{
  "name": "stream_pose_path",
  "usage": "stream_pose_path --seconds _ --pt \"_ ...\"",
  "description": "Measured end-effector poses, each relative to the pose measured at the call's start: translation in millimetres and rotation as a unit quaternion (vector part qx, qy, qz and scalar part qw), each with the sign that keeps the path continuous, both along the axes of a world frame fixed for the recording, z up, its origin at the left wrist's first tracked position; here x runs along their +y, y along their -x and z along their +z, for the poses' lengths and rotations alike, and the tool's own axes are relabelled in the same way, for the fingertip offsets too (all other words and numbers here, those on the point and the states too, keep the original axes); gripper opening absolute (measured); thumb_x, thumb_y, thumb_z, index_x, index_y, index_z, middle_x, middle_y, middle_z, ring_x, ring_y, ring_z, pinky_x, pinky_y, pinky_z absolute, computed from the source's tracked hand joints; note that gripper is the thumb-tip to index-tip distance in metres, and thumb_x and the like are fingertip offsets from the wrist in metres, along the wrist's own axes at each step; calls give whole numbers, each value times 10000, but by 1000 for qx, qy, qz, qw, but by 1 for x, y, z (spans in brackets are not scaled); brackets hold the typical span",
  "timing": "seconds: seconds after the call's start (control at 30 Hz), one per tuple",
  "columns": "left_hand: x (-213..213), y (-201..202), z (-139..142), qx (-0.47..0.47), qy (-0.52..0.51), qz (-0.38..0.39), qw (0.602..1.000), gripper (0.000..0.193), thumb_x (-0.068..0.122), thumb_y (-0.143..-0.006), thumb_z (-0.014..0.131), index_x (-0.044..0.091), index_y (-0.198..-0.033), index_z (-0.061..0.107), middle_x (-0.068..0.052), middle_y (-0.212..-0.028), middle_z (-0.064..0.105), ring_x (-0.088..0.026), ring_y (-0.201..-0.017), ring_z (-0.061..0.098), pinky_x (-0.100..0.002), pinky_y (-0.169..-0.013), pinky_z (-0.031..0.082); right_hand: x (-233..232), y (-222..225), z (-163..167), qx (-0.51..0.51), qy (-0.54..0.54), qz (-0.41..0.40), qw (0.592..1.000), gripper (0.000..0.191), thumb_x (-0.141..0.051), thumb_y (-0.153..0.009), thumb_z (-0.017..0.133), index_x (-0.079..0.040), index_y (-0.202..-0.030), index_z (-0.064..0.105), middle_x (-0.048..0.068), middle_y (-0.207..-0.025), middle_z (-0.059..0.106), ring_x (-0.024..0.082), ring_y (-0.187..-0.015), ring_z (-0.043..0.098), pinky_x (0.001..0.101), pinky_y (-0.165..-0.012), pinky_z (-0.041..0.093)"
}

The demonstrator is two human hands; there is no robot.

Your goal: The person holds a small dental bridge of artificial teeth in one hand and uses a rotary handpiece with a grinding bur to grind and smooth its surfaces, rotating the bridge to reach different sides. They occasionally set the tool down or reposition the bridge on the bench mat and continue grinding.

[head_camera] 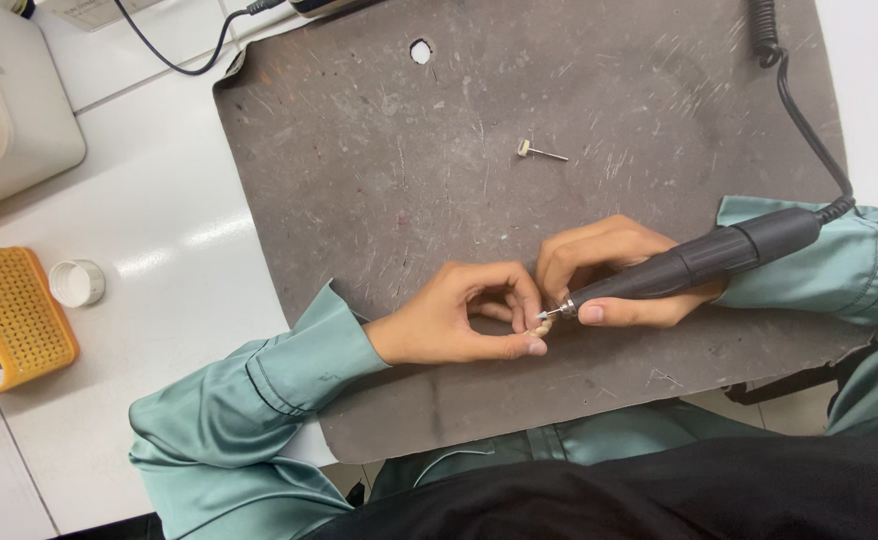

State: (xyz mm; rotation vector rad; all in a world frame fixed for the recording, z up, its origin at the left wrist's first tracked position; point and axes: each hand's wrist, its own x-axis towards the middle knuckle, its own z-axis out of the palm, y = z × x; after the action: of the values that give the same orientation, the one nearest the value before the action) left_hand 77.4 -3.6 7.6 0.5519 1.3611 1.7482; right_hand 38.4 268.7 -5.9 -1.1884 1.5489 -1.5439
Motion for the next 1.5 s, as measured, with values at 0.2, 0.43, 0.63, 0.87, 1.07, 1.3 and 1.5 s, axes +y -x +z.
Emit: stream_pose_path --seconds 0.2,0.43,0.63,0.87,1.07,1.3,1.5 --pt "0 2 3 -5 -8 -2 1000 206 92 -937 800 46 -1062 643 -4 -1034 664 -78 -979 652 -280 -1005 596 -1 3 4 3 1 -2 1000 284 -317 -1009 609 -34 -994 633 105 -1007 682 209 -876 690 355 -745 553" --pt "-2 4 5 -5 -5 -12 1000 197 95 -938 798 40 -1052 646 -5 -1032 664 -81 -972 645 -273 -973 590 -1 6 11 -2 12 22 1000 290 -306 -1022 618 -17 -1014 632 125 -1041 689 220 -913 698 361 -775 559" --pt "-3 8 2 0 -12 -15 1000 196 101 -943 797 48 -1060 649 -7 -1054 666 -84 -978 648 -268 -986 596 0 10 8 -10 -1 30 1000 273 -289 -1003 633 -16 -994 635 136 -1047 694 226 -917 700 370 -761 557" --pt "-2 12 2 -24 -22 5 999 219 108 -929 802 56 -1069 642 -7 -1064 665 -91 -1005 664 -323 -1047 605 3 12 4 -11 8 9 1000 259 -276 -1004 631 -18 -994 645 144 -1067 715 235 -954 733 370 -814 594" --pt "-3 12 0 -4 -4 17 1000 215 104 -927 802 66 -1064 640 -7 -1058 664 -100 -1001 677 -346 -1058 616 4 9 -2 -11 6 -31 999 226 -256 -969 649 -31 -982 663 138 -1048 754 222 -915 776 355 -777 625" --pt "-4 12 -1 -3 -8 34 999 227 112 -933 801 69 -1077 630 -11 -1060 666 -95 -999 674 -341 -1055 619 4 11 -3 -32 -15 -41 999 241 -273 -953 660 -36 -994 670 127 -1045 748 209 -900 758 341 -755 615" --pt "-4 12 -4 -10 -18 35 999 246 112 -935 798 66 -1094 617 -15 -1095 636 -93 -1005 654 -316 -1015 618 3 11 0 -34 -10 -47 998 243 -281 -979 659 -46 -1039 653 112 -1058 737 194 -943 738 340 -804 606"
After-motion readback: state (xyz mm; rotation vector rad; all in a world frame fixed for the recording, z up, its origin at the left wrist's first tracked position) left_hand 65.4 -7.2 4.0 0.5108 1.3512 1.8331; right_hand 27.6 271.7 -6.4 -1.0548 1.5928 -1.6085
